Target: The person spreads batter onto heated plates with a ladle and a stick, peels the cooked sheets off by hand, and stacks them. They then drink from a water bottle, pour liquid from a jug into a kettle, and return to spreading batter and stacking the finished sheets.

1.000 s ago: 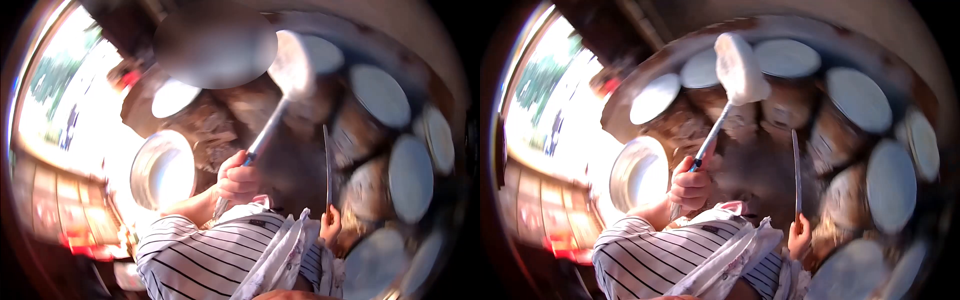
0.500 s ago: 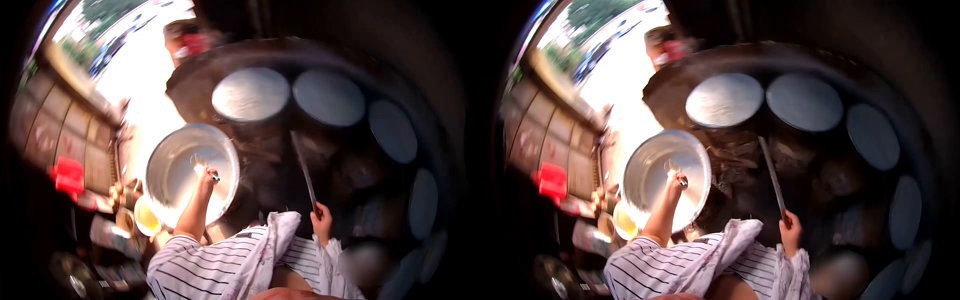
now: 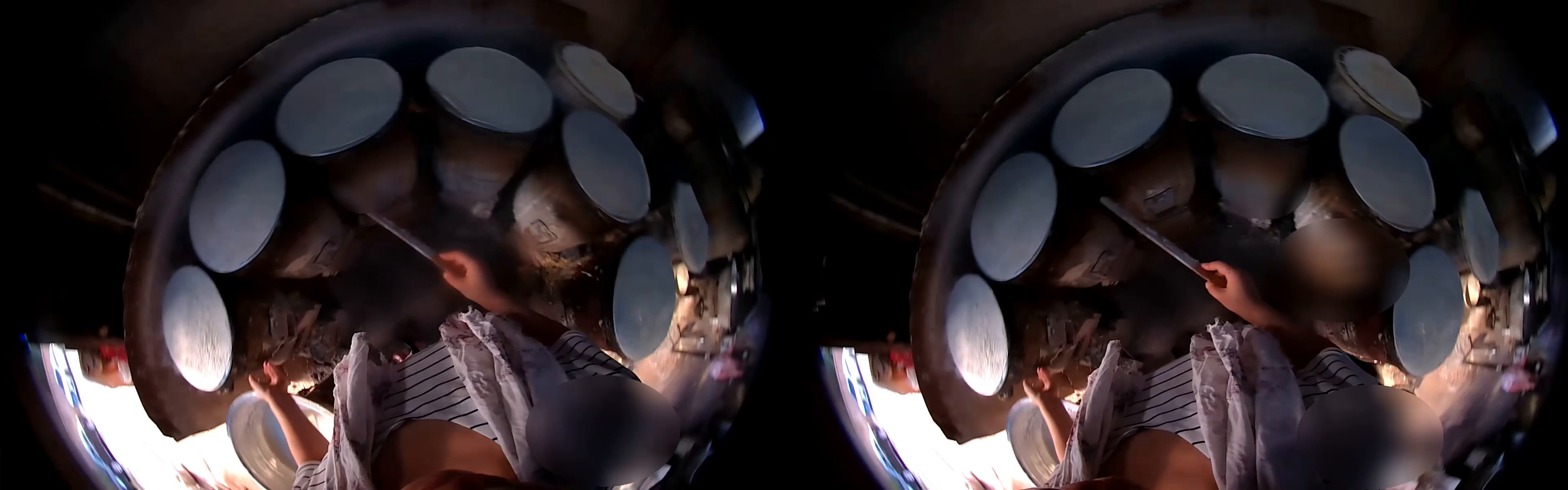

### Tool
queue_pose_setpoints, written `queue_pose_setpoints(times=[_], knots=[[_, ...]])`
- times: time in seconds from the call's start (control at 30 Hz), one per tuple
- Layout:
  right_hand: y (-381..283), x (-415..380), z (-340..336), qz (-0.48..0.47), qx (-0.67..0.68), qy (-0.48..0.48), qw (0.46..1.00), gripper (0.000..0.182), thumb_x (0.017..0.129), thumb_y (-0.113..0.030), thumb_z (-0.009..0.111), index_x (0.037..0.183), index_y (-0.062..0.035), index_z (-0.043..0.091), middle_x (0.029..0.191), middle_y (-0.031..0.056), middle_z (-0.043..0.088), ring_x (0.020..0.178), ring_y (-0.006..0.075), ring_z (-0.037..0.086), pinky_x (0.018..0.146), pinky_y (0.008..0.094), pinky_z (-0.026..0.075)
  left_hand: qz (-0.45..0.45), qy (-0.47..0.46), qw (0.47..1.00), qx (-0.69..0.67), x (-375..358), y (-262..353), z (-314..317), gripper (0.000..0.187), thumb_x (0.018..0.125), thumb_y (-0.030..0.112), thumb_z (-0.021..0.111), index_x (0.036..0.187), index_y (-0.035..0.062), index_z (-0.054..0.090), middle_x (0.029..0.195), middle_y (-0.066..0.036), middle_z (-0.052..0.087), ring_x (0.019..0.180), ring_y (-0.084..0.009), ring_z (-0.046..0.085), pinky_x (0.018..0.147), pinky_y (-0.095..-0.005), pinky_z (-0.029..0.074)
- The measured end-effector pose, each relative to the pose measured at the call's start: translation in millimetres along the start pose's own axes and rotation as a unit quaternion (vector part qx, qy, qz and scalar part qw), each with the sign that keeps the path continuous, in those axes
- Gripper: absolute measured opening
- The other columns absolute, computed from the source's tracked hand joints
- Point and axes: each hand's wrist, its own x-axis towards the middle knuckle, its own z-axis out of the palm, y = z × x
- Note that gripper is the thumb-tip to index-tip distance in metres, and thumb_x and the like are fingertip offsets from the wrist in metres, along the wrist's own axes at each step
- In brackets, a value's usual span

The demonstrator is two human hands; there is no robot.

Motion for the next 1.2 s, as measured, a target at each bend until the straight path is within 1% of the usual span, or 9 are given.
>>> queue_pose_setpoints(times=[0.1, 0.27, 0.37, 0.43, 0.6, 0.67, 0.77, 1.03, 1.2], knots=[[17, -13, -27, 0.022, -0.034, 0.093, 0.995, 0.034, 0.078, -0.007, 0.066, 0.111, -0.0056, 0.059, 0.08, 0.0083, 0.064, 0.071, 0.0129, 0.062, 0.066, 0.0269, 0.048, 0.054, -0.004, 0.998, 0.039, 40, 18, -15, 0.067, 0.081, 0.051, 0.06, 0.124, 0.0034, 0.041, 0.112, -0.017, 0.058, 0.096, -0.0276, 0.06, 0.073, -0.0346, 0.058], [-1, -32, -48, 0.084, -0.076, 0.122, 0.986, 0.036, 0.078, -0.01, 0.066, 0.113, -0.008, 0.059, 0.08, 0.0079, 0.063, 0.069, 0.0158, 0.062, 0.066, 0.028, 0.048, 0.07, -0.054, 0.983, 0.164, 57, 51, -14, 0.066, 0.081, 0.055, 0.058, 0.119, 0.0015, 0.049, 0.106, -0.013, 0.063, 0.094, -0.0289, 0.062, 0.07, -0.0333, 0.057], [-5, -41, -50, 0.13, -0.051, 0.12, 0.983, 0.038, 0.077, -0.013, 0.066, 0.114, -0.009, 0.059, 0.079, 0.0069, 0.063, 0.069, 0.0147, 0.061, 0.066, 0.0282, 0.048, 0.358, -0.035, 0.892, 0.275, -46, 0, 25, 0.044, 0.085, 0.048, 0.052, 0.113, 0.0139, 0.057, 0.085, -0.014, 0.061, 0.06, -0.0174, 0.059, 0.044, -0.0236, 0.046], [-4, -46, -50, 0.138, -0.042, 0.126, 0.982, 0.038, 0.077, -0.012, 0.066, 0.114, -0.0086, 0.059, 0.078, 0.0067, 0.063, 0.068, 0.0143, 0.06, 0.065, 0.0283, 0.047, 0.176, -0.264, 0.861, 0.397, -95, -30, 41, 0.045, 0.086, 0.041, 0.054, 0.125, 0.0179, 0.05, 0.078, -0.01, 0.06, 0.045, -0.0075, 0.048, 0.031, -0.0175, 0.028], [3, -66, -72, 0.149, -0.056, 0.178, 0.971, 0.038, 0.077, -0.012, 0.066, 0.115, -0.0082, 0.059, 0.078, 0.0061, 0.063, 0.067, 0.0132, 0.059, 0.064, 0.0274, 0.047, -0.196, -0.638, 0.553, 0.498, -297, -156, 95, 0.046, 0.092, 0.024, 0.05, 0.129, -0.0011, 0.043, 0.104, -0.018, 0.061, 0.098, -0.0267, 0.059, 0.086, -0.0379, 0.049], [-4, -78, -94, 0.184, -0.072, 0.219, 0.956, 0.039, 0.077, -0.01, 0.065, 0.115, -0.0077, 0.058, 0.078, 0.0053, 0.063, 0.067, 0.0117, 0.058, 0.064, 0.0264, 0.046, -0.225, -0.669, 0.421, 0.57, -314, -182, 113, 0.036, 0.092, 0.021, 0.049, 0.121, -0.0018, 0.047, 0.105, -0.018, 0.06, 0.098, -0.0236, 0.057, 0.087, -0.0374, 0.046], [3, -90, -133, 0.224, -0.028, 0.281, 0.933, 0.036, 0.079, -0.01, 0.064, 0.115, -0.0075, 0.058, 0.076, 0.0026, 0.061, 0.067, 0.0088, 0.055, 0.063, 0.0244, 0.045, -0.181, -0.688, 0.394, 0.582, -410, -239, 138, 0.018, 0.09, 0.013, 0.05, 0.103, 0.0005, 0.053, 0.096, -0.014, 0.06, 0.083, -0.0187, 0.057, 0.076, -0.0315, 0.047], [55, -74, -242, 0.189, -0.045, 0.222, 0.956, 0.038, 0.079, -0.008, 0.064, 0.116, -0.0072, 0.059, 0.079, 0.0027, 0.057, 0.065, 0.0092, 0.051, 0.062, 0.0246, 0.044, 0.131, -0.813, -0.023, 0.566, -540, -418, 183, 0.024, 0.087, 0.014, 0.055, 0.105, -0.0008, 0.054, 0.098, -0.013, 0.061, 0.086, -0.019, 0.059, 0.078, -0.0313, 0.047], [67, -57, -257, 0.209, -0.049, 0.212, 0.954, 0.038, 0.078, -0.007, 0.063, 0.116, -0.0072, 0.058, 0.081, 0.0031, 0.059, 0.067, 0.0103, 0.052, 0.063, 0.0253, 0.044, 0.197, -0.803, -0.134, 0.546, -566, -479, 193, 0.028, 0.085, 0.014, 0.058, 0.107, -0.0016, 0.055, 0.1, -0.013, 0.062, 0.088, -0.0192, 0.059, 0.08, -0.0311, 0.047]])
